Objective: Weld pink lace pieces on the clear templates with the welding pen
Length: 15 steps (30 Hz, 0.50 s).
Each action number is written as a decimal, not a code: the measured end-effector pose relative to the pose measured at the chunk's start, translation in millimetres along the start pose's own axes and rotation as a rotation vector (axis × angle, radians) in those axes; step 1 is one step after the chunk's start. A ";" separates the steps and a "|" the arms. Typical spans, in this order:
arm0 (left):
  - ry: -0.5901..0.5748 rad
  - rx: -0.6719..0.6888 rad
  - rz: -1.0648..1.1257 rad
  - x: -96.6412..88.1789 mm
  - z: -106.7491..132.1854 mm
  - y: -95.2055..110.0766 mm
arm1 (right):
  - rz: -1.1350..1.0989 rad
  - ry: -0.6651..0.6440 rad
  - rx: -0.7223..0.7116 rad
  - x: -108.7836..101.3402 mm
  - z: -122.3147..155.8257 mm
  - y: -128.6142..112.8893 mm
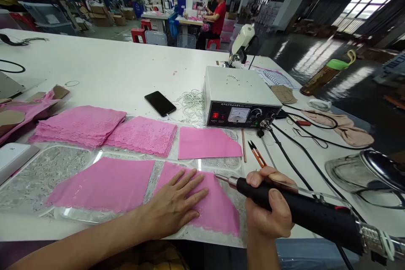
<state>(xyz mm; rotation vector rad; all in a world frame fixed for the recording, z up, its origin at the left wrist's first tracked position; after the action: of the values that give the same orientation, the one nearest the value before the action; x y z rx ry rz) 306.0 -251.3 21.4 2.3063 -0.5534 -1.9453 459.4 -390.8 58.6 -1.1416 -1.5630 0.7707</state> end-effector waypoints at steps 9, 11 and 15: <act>-0.002 -0.009 -0.006 0.9 -0.9 0.7 | 0.005 -0.041 -0.037 6.6 2.7 -1.6; -0.001 -0.006 -0.012 0.7 -0.6 0.9 | 0.005 -0.051 -0.045 7.6 2.8 -1.3; 0.001 0.006 -0.028 -0.1 -0.2 0.6 | -0.007 -0.054 -0.060 7.8 2.6 0.1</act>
<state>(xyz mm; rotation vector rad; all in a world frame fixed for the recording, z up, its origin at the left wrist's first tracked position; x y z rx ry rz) 306.1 -251.8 21.7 2.3316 -0.5301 -1.9567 456.6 -383.3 60.5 -1.1666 -1.6439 0.7606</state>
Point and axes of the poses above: each hand's wrist, its own z-axis away from the middle knuckle, its own x-axis out of the palm, y = z × x, the point moved 8 cm from there along -z, towards the middle knuckle, and after that the axes turned 9 degrees about z, right-handed, at the moved point
